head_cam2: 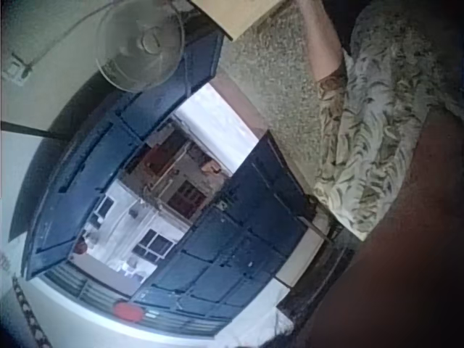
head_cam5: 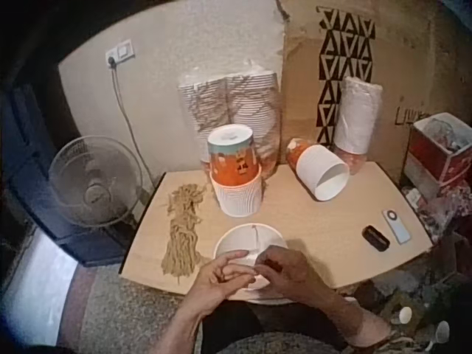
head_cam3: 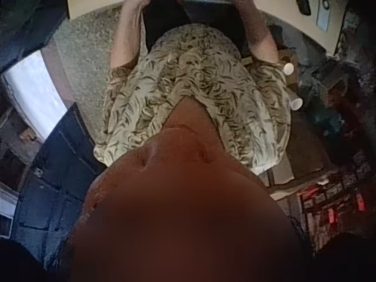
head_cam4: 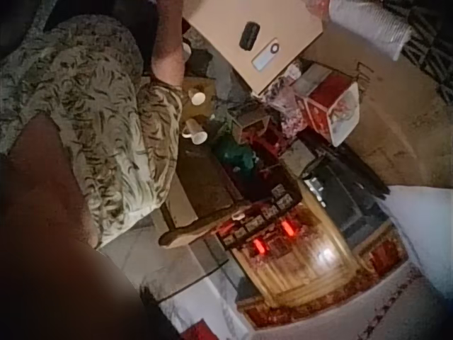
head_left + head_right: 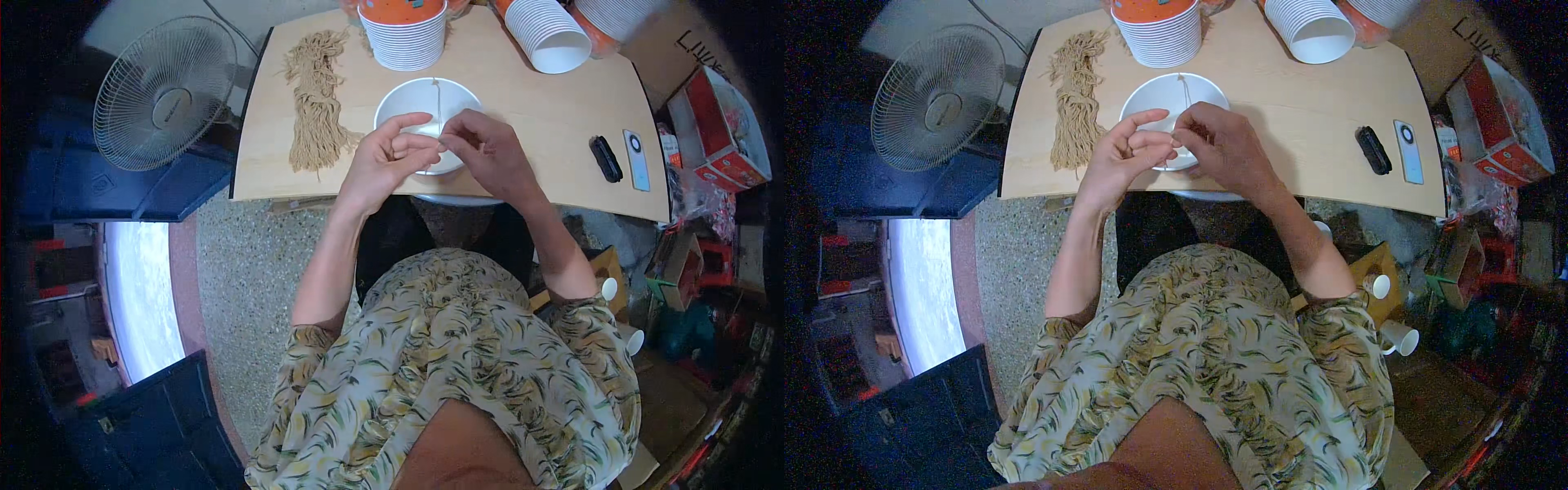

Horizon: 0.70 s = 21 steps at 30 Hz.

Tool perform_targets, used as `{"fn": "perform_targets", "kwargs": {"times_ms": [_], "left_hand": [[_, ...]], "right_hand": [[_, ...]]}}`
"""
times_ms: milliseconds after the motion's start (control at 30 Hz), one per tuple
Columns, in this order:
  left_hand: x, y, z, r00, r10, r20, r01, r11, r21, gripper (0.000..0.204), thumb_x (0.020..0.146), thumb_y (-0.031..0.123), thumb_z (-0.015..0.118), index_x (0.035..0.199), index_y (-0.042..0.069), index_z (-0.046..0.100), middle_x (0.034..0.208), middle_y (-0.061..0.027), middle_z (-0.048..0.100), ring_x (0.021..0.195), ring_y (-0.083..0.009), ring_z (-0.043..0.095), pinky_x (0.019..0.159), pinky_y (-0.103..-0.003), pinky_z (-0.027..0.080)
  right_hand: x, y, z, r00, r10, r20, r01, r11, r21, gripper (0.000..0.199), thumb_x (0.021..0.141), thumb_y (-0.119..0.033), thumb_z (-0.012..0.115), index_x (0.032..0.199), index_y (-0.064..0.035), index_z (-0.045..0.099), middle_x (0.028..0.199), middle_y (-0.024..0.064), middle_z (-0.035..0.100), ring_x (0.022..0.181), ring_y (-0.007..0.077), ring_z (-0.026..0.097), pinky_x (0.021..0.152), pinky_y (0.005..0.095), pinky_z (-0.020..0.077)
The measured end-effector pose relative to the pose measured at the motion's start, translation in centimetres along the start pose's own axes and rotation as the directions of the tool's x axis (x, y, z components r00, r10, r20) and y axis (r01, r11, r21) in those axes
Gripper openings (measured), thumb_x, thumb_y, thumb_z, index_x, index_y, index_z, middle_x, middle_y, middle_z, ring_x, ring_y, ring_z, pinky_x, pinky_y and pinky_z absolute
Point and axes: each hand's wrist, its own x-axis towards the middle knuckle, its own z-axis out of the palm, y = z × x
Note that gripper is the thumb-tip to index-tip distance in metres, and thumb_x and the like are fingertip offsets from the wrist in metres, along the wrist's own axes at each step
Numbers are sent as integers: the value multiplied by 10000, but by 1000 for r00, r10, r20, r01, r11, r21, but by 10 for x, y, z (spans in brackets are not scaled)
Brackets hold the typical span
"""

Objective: Threading and tying rubber bands or strings through holes in paper bowls.

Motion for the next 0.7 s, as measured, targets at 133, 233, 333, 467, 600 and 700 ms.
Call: {"fn": "perform_targets", "kwargs": {"times_ms": [133,233,333,467,600,700], "left_hand": [[2,1,-2,1000,-12,19,11,998,62,456,901,33,659,1326,18,492,1028,-99,700,937,-145,668,819,-265,537],[2,7,1,997,-39,60,35,998,57,451,907,46,656,1325,23,487,1009,-80,691,919,-143,670,802,-270,545],[6,7,5,996,-65,60,60,996,70,439,920,54,642,1323,24,472,986,-65,679,906,-138,670,775,-277,555],[5,0,8,996,-85,-15,86,992,89,442,926,107,654,1335,52,495,980,-40,680,914,-116,663,715,-212,532],[6,-5,5,996,-91,-7,92,994,62,436,928,114,654,1331,54,501,977,-38,682,892,-105,656,703,-209,523],[8,-4,3,997,-79,1,78,994,74,461,922,115,662,1347,56,493,973,-38,687,870,-95,646,693,-207,511]], "right_hand": [[-5,4,2,997,-53,-54,55,997,48,115,875,-87,654,895,18,611,751,78,616,655,130,587,614,295,484],[-5,7,4,994,-77,-74,77,997,2,113,881,-91,654,897,12,612,764,66,610,653,117,570,602,289,471],[-6,13,8,994,-80,-79,83,996,35,104,883,-92,654,892,6,618,762,50,602,655,106,559,603,280,463],[-8,18,9,990,34,-135,-14,989,149,91,887,-89,653,891,-4,620,786,25,611,673,91,548,612,262,458],[-10,24,5,983,71,-172,-26,968,251,83,889,-88,651,904,-12,621,822,9,628,694,71,545,617,244,458],[-11,19,0,991,-8,-132,23,994,111,93,905,-102,630,960,-28,619,906,51,648,767,122,587,694,281,481]]}}
